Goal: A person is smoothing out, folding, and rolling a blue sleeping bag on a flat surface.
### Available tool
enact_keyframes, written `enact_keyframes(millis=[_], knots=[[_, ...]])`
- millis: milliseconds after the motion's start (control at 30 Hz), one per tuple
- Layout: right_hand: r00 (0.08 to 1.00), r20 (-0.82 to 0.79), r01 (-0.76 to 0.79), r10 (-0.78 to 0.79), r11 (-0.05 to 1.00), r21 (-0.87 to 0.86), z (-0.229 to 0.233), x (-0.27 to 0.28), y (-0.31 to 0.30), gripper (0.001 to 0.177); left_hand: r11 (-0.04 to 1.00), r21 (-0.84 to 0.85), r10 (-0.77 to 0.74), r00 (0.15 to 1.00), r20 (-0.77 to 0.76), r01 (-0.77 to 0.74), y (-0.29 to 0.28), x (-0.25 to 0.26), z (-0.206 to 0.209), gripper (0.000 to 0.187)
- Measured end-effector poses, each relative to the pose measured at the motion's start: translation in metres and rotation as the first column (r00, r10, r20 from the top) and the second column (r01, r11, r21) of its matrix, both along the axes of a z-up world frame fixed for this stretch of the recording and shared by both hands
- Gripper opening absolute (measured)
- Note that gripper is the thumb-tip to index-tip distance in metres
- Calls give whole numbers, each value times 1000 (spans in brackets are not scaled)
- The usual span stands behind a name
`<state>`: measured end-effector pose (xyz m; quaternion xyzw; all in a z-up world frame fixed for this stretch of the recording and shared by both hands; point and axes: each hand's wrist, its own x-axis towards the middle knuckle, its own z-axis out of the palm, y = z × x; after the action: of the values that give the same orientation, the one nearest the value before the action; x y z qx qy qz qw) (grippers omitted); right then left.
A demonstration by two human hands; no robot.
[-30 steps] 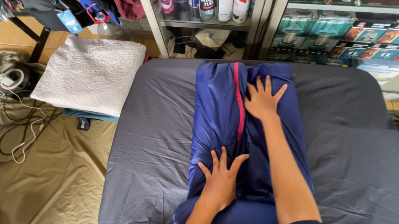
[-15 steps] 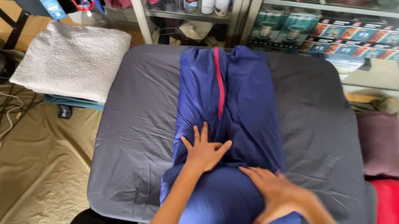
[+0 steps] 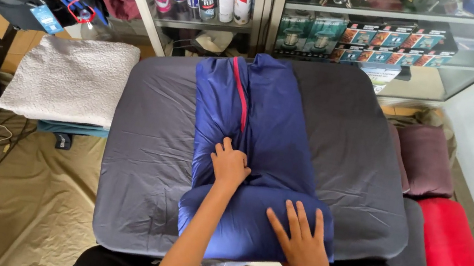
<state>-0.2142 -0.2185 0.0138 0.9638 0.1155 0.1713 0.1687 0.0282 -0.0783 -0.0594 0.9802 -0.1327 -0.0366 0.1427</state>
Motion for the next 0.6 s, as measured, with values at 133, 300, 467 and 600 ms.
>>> enact_keyframes(millis=[133, 300, 467, 600], knots=[[965, -199, -130, 168, 973, 191, -16, 28, -26, 150, 999, 42, -19, 1000, -13, 19, 1, 11, -3, 27], [874, -287, -240, 393, 861, 448, 8, 73, -38, 131, 977, 183, -141, 978, 154, 112, -11, 30, -40, 31], [720, -617, 29, 318, 875, 484, 50, 113, -38, 96, 982, -26, -184, 919, -349, 187, -13, 65, -75, 23], [537, -787, 194, 303, 864, 465, 88, 122, -29, 80, 883, 36, -328, 669, -668, 469, 5, 52, -112, 23]])
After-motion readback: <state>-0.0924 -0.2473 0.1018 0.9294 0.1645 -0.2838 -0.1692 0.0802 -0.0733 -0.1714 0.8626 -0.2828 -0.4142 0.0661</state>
